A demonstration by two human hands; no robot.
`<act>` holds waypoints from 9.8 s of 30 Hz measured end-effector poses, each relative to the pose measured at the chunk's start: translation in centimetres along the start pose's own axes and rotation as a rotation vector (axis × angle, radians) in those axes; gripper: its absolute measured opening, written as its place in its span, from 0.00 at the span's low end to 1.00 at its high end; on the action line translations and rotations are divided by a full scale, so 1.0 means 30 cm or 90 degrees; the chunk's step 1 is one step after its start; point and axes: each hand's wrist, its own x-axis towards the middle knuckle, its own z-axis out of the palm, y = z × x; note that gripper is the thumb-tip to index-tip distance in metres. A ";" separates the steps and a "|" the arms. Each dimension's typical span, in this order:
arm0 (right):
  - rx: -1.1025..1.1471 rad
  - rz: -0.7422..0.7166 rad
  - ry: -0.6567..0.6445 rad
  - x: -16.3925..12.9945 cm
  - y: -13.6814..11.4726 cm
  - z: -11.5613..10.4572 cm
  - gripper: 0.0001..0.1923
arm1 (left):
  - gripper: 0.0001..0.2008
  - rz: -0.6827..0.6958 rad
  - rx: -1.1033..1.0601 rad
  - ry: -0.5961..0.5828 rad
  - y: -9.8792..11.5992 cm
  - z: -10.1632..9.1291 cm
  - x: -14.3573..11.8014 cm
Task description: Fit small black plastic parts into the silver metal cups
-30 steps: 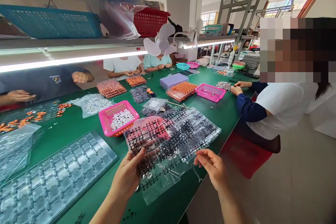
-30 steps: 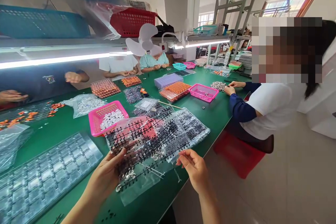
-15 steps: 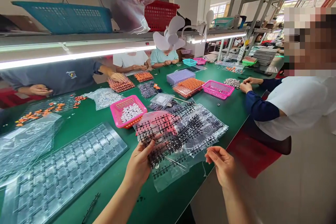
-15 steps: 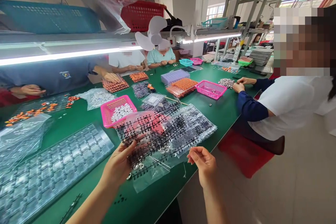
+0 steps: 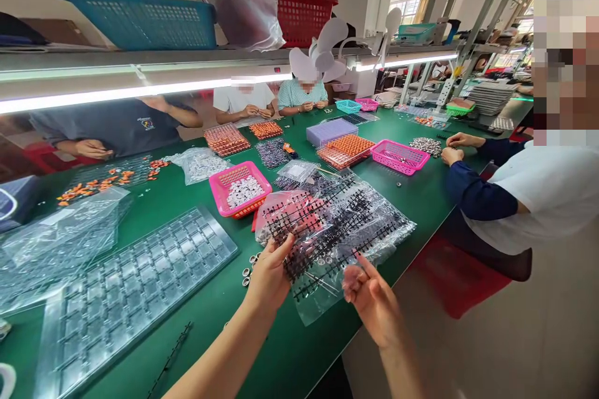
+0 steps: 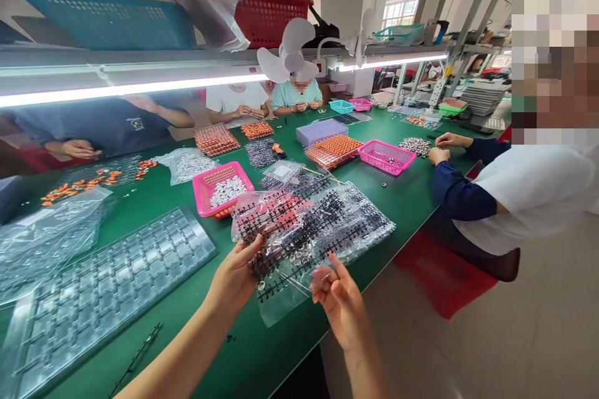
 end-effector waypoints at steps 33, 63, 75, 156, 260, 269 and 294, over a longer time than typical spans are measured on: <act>-0.501 -0.192 -0.115 -0.028 0.034 -0.008 0.31 | 0.27 -0.039 0.017 -0.003 -0.002 -0.071 0.010; -0.654 -0.246 0.145 0.060 -0.217 -0.108 0.19 | 0.28 -0.067 0.130 -0.041 0.017 -0.110 -0.018; -0.611 -0.222 0.182 0.238 -0.319 -0.162 0.20 | 0.27 -0.067 0.143 -0.112 -0.004 0.013 0.133; -0.529 -0.276 0.396 -0.100 -0.217 -0.304 0.23 | 0.10 -0.259 -0.192 -0.015 -0.512 0.247 0.050; -0.522 -0.147 0.234 -0.223 -0.045 -0.270 0.19 | 0.04 -0.279 -0.064 -0.067 -0.479 0.203 0.011; -0.546 -0.117 0.197 -0.294 -0.009 -0.287 0.15 | 0.05 -0.275 -0.039 -0.078 -0.479 0.163 0.012; -0.510 -0.097 0.222 -0.290 0.027 -0.292 0.18 | 0.14 -0.279 -0.072 -0.084 -0.441 0.167 -0.005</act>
